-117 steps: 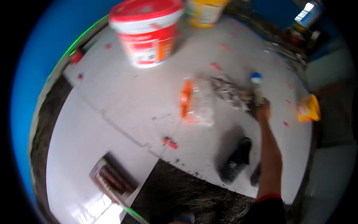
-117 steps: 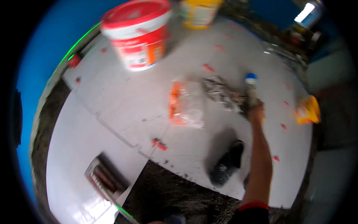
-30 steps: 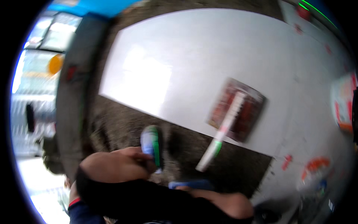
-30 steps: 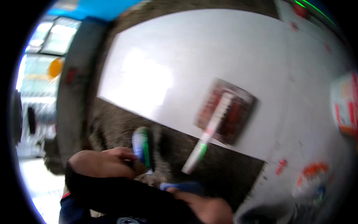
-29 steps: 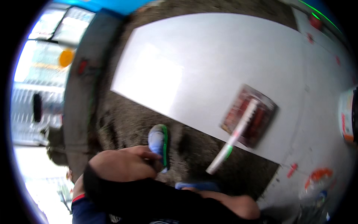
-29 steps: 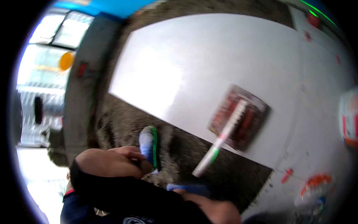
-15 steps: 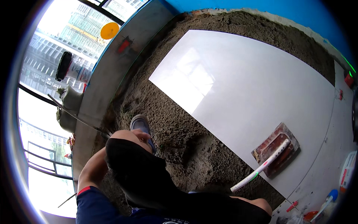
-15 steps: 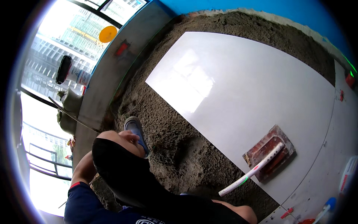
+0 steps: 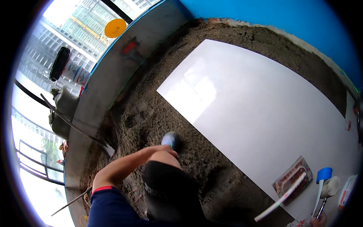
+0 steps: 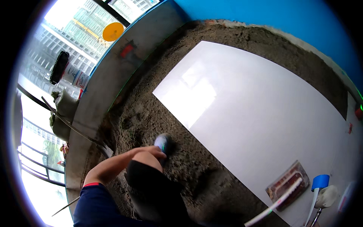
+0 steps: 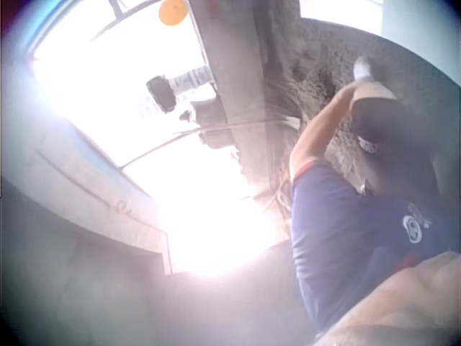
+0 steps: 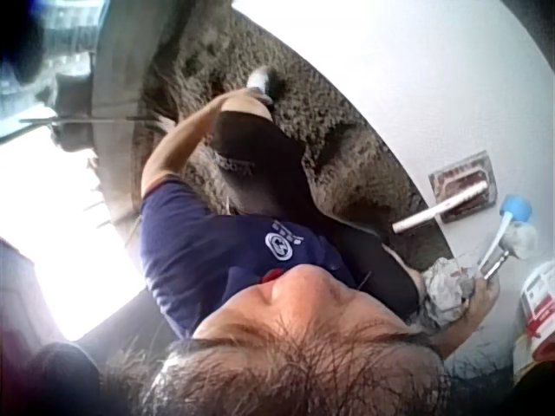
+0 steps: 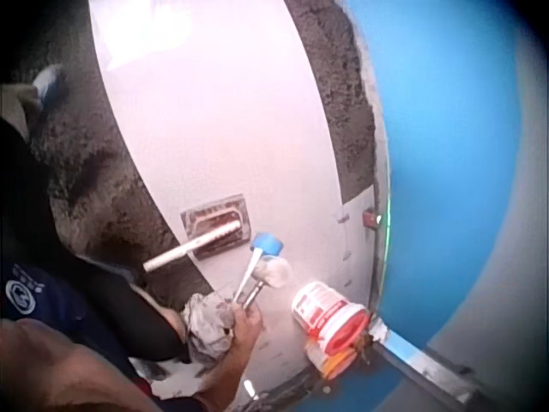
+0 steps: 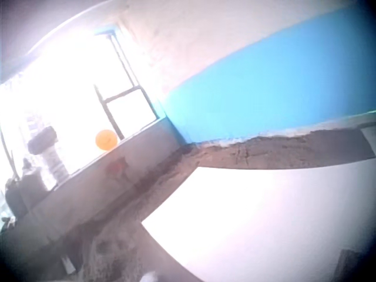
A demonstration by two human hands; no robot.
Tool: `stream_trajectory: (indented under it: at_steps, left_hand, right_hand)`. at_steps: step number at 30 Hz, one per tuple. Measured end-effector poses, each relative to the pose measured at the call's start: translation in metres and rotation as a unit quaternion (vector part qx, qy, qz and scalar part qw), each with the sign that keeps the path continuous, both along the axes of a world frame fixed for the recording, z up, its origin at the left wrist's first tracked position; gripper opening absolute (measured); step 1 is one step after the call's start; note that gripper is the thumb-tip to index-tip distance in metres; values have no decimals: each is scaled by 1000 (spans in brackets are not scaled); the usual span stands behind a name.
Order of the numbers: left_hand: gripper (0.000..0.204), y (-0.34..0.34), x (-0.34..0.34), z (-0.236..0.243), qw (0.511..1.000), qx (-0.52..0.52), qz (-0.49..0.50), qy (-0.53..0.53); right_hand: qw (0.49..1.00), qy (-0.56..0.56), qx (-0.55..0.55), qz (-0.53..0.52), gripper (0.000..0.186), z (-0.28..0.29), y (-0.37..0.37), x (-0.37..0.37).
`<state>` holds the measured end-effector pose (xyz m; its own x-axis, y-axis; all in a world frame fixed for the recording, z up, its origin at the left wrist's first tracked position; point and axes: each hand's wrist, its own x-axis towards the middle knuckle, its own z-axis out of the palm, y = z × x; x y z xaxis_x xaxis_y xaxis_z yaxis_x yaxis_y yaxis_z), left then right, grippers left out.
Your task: The person positions a large tile onto a bed of mortar and uses a trowel and mallet to level and secure it within a floor grid.
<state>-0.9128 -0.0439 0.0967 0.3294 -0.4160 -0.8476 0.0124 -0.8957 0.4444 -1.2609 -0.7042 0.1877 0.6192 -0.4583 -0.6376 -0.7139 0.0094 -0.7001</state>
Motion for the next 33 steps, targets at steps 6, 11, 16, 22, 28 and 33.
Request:
stream_trajectory:
  at_steps: [6, 11, 16, 22, 28, 33]
  left_hand:
    - [31, 4, 47, -47, 987, -80, -134, 32]
    - [70, -27, 116, -51, 903, -307, -36, -299]
    - [99, -18, 209, -40, 851, -399, 117, -320]
    - [84, 16, 282, -89, 858, -410, 9, -311]
    - [54, 45, 304, -146, 873, -397, 110, -262]
    - [40, 70, 358, -180, 834, -316, 371, -258]
  right_hand:
    - [988, 22, 64, 139, 30, 34, 125, 177]
    - [961, 71, 169, 206, 31, 0, 256, 327]
    - [931, 86, 256, 247, 25, -41, 377, 447]
    - [926, 93, 295, 216, 22, -49, 449, 526]
    - [950, 142, 231, 153, 34, -72, 473, 560]
    - [983, 94, -10, 157, 25, -77, 470, 587]
